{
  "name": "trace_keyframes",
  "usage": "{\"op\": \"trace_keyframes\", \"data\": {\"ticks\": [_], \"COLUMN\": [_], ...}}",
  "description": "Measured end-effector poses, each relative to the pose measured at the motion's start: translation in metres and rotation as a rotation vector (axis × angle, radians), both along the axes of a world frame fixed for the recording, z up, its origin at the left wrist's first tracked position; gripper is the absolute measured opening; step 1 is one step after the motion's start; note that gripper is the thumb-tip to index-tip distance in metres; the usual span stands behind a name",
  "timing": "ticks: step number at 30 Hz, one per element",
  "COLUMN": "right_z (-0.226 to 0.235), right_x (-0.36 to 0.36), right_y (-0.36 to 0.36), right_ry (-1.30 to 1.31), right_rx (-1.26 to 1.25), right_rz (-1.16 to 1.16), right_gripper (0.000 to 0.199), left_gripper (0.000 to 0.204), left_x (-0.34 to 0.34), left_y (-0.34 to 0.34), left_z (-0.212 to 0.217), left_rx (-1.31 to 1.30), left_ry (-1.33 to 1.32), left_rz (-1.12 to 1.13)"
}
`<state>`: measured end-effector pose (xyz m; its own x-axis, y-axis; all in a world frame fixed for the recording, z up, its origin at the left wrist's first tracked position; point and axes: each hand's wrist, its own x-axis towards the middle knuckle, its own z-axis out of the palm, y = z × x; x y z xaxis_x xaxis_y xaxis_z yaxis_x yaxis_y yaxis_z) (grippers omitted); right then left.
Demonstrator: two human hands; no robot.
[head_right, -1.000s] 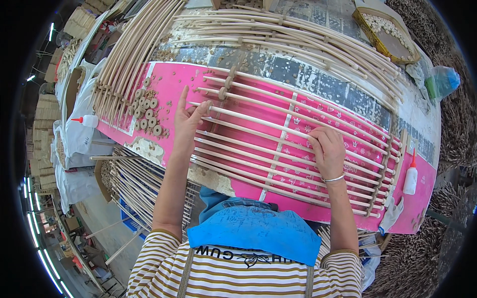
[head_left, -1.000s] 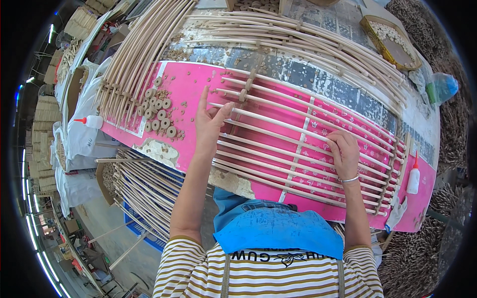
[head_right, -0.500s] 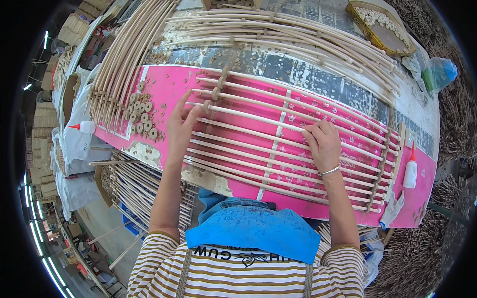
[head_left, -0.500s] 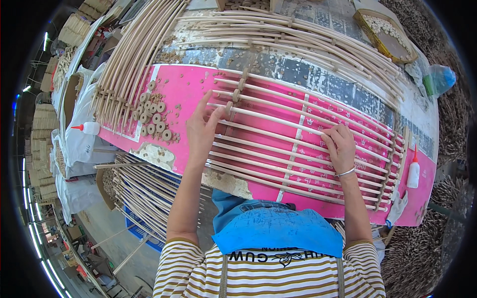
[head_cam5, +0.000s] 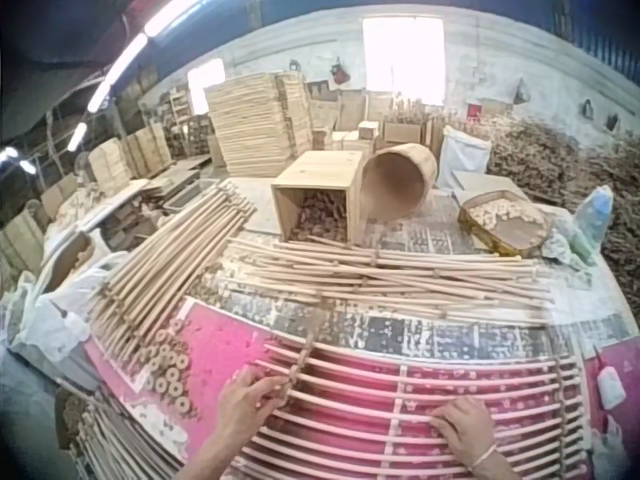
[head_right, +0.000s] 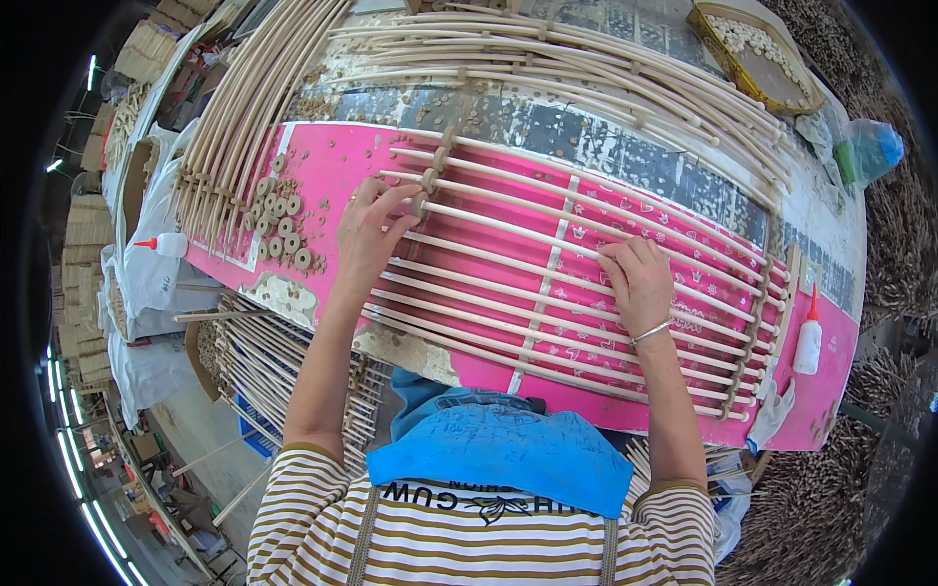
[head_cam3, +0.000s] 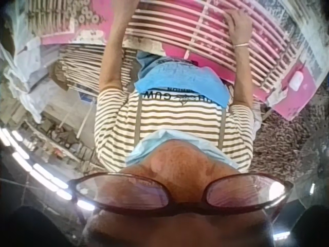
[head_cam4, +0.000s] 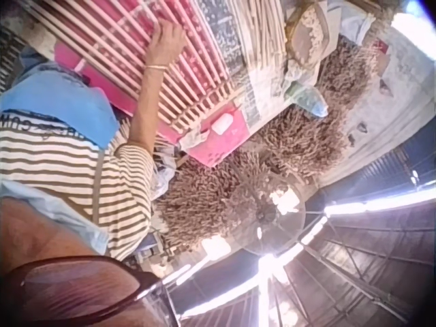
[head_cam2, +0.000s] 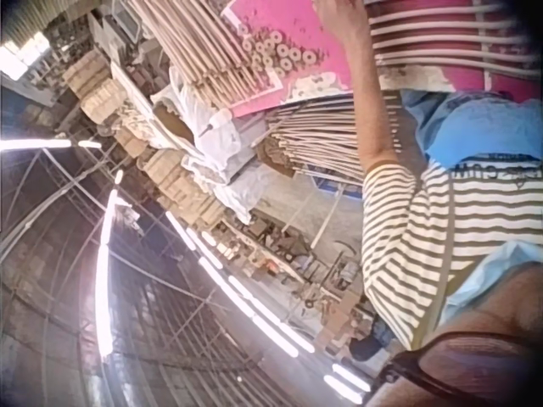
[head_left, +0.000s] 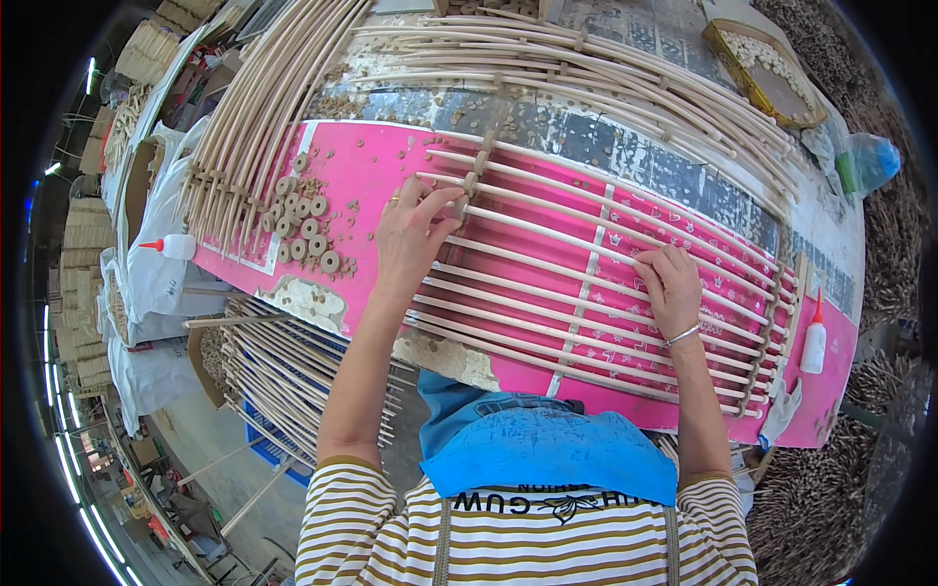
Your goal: Assembling a wooden grid structure by gluing small wooden rings onto bamboo sticks.
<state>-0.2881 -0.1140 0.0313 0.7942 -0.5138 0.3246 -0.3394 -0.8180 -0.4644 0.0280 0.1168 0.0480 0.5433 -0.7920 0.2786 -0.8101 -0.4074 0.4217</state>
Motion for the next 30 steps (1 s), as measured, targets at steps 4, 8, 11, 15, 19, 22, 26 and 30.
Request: {"op": "trace_keyframes", "data": {"ticks": [4, 8, 11, 15, 19, 22, 26, 30], "right_z": [0.001, -0.002, 0.008, 0.026, 0.021, 0.018, 0.003, 0.003], "right_x": [0.006, 0.004, 0.004, -0.009, -0.009, -0.006, -0.005, -0.004], "right_y": [0.003, 0.006, 0.013, 0.03, 0.044, 0.045, 0.039, 0.04], "right_ry": [0.01, 0.042, -0.072, -0.07, -0.028, -0.007, -0.007, -0.022], "right_rx": [-0.091, -0.117, -0.12, 0.032, 0.04, 0.062, 0.124, 0.144], "right_rz": [-0.015, -0.073, -0.092, 0.002, 0.042, 0.027, 0.054, 0.063], "right_gripper": [0.01, 0.012, 0.016, 0.021, 0.025, 0.023, 0.018, 0.016], "left_gripper": [0.044, 0.046, 0.045, 0.041, 0.033, 0.029, 0.027, 0.028], "left_x": [-0.002, 0.0, 0.016, 0.071, 0.066, 0.042, 0.036, 0.033], "left_y": [0.001, 0.007, 0.027, 0.106, 0.129, 0.136, 0.141, 0.143], "left_z": [-0.001, -0.001, 0.004, -0.007, 0.011, 0.006, -0.004, -0.005], "left_rx": [-0.009, -0.014, -0.082, -0.055, 0.046, 0.222, 0.118, 0.121], "left_ry": [0.004, 0.012, 0.163, -0.127, 0.111, -0.039, -0.073, -0.039], "left_rz": [0.024, 0.021, 0.113, 0.387, 0.563, 0.512, 0.528, 0.523]}}
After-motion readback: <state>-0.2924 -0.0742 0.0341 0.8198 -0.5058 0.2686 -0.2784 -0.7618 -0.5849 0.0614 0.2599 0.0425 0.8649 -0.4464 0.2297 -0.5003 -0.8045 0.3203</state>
